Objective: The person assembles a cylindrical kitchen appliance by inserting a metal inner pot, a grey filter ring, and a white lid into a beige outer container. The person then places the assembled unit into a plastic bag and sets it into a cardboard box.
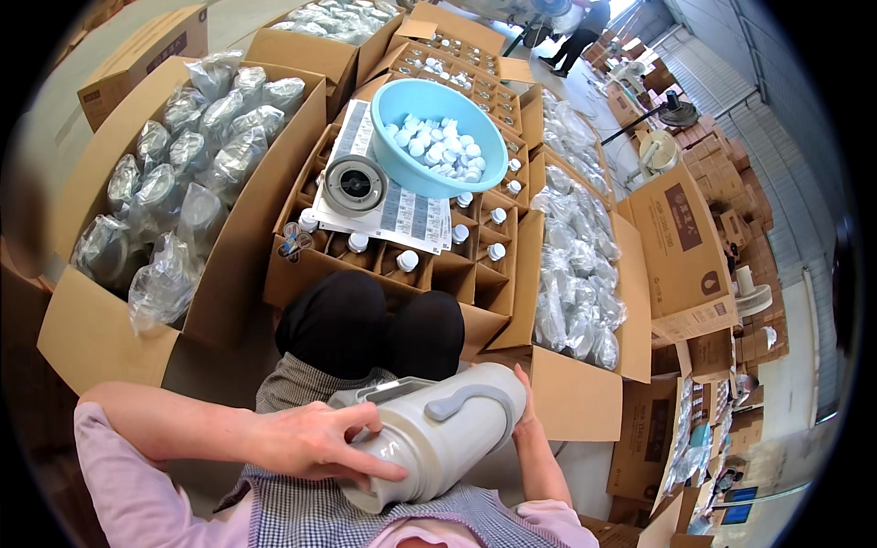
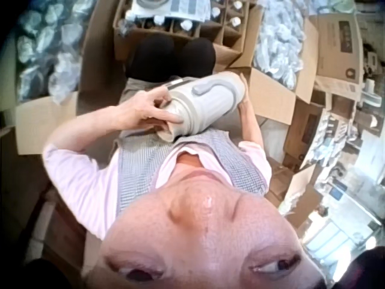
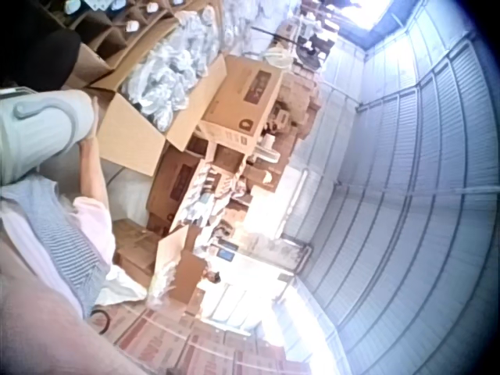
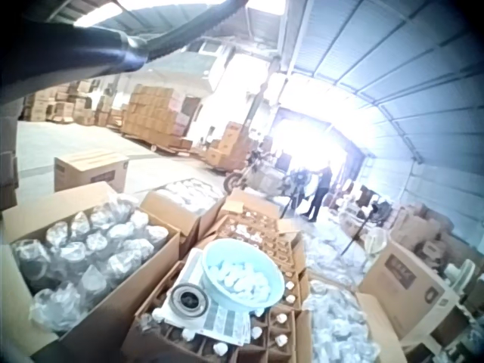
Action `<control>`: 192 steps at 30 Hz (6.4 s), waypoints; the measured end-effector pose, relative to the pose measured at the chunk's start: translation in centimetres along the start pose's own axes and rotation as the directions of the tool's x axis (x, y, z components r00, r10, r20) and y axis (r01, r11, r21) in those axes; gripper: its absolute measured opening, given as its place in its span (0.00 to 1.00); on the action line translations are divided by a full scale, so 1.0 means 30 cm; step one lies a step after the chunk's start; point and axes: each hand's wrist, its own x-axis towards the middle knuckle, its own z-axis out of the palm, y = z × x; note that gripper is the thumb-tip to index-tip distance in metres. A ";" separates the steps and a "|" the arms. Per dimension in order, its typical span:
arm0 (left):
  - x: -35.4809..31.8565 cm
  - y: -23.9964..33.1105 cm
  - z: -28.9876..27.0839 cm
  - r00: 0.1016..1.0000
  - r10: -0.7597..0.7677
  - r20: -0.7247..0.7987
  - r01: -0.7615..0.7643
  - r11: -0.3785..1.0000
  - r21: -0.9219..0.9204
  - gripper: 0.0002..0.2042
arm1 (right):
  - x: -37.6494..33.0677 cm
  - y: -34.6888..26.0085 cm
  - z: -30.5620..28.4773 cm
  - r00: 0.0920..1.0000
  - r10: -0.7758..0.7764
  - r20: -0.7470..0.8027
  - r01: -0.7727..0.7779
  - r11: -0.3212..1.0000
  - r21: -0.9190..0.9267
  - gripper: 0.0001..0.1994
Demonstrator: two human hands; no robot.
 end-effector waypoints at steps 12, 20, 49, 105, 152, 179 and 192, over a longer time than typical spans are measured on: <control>-0.044 -0.006 -0.027 0.908 -0.298 -0.295 0.208 0.931 -0.301 0.21 | -0.066 0.078 -0.017 0.956 -0.065 -0.287 -0.021 0.957 -0.289 0.36; -0.081 -0.008 0.000 0.935 -0.111 -0.336 0.112 0.994 -0.017 0.13 | -0.051 0.105 -0.122 0.983 -0.027 -0.183 -0.031 0.950 -0.309 0.36; -0.001 0.030 -0.052 0.979 -0.190 0.078 0.175 0.970 0.171 0.08 | -0.095 0.148 -0.199 0.991 -0.005 -0.133 -0.039 0.945 -0.325 0.35; 0.172 -0.089 0.152 0.671 0.173 -0.721 -0.275 0.961 -0.026 0.37 | -0.050 0.170 -0.113 0.975 -0.139 -0.171 0.077 0.943 -0.325 0.34; 0.185 -0.201 0.026 0.631 0.020 -0.775 -0.075 0.997 -0.035 0.38 | -0.010 0.053 -0.089 0.923 -0.333 -0.193 0.265 0.914 -0.308 0.33; -0.005 -0.213 0.287 0.889 -0.437 -0.138 0.455 0.807 0.377 0.49 | 0.088 0.020 -0.115 0.853 -0.505 -0.128 0.489 0.861 -0.142 0.28; -0.199 -0.118 0.127 0.802 -0.597 -0.024 0.569 0.775 -0.276 0.41 | 0.072 -0.044 -0.122 0.830 -0.531 -0.172 0.488 0.840 -0.238 0.27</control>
